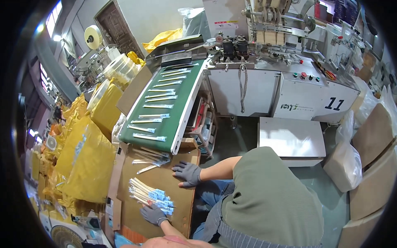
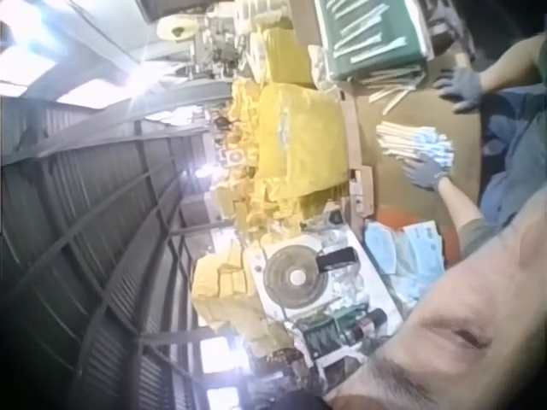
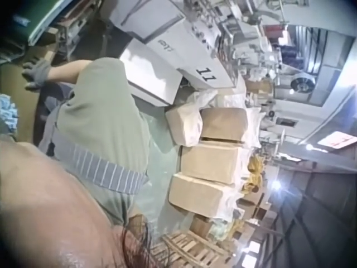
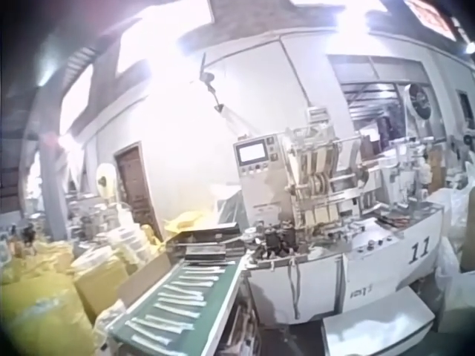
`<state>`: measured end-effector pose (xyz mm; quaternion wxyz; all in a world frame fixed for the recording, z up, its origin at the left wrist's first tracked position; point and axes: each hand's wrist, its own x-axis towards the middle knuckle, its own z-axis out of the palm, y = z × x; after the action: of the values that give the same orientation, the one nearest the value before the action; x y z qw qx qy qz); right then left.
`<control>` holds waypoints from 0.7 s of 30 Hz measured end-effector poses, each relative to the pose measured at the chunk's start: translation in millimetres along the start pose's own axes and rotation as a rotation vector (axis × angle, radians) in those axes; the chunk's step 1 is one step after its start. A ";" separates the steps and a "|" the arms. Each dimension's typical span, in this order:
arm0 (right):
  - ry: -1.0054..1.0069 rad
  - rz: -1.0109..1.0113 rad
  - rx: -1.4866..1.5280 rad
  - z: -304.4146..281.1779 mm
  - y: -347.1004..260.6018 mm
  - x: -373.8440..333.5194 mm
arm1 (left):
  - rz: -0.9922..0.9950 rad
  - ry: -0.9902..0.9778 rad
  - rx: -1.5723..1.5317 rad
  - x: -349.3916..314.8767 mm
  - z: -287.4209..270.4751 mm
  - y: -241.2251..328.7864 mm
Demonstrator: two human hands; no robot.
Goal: Packaging bundles of chopsticks into plastic bags and placing them in a cardboard box.
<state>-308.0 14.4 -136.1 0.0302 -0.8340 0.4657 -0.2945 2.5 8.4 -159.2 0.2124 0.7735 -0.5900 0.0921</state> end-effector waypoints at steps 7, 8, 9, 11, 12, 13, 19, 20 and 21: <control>0.008 0.008 0.004 -2.8 2.5 -2.8 | 0.033 0.019 -0.039 1.5 -0.4 3.5; 0.011 0.014 0.005 -2.8 3.3 -3.1 | 0.033 0.020 -0.054 1.7 -1.1 4.3; 0.012 0.003 0.009 -3.3 4.9 -3.4 | 0.035 0.021 -0.069 2.1 -1.9 5.6; 0.021 0.004 0.007 -2.0 6.1 -3.4 | 0.023 0.008 -0.076 -0.2 -7.6 7.7; 0.010 0.002 0.023 1.3 3.9 -2.9 | 0.001 -0.004 -0.081 -0.2 -9.6 7.4; -0.003 -0.007 0.035 1.9 3.9 -1.5 | 0.007 -0.004 -0.089 0.4 -7.9 3.8; -0.020 0.008 0.027 0.2 5.2 -3.3 | 0.034 0.020 -0.057 0.8 -5.1 2.5; -0.022 0.004 0.024 -0.1 5.6 -3.3 | 0.035 0.021 -0.057 1.2 -4.2 1.4; -0.021 0.004 0.024 0.4 5.2 -3.1 | 0.048 0.036 -0.069 1.5 -2.3 -1.2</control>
<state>-313.0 13.8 -139.5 0.0458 -0.8356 0.4636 -0.2911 4.3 8.4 -156.8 0.2472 0.7497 -0.6071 0.0906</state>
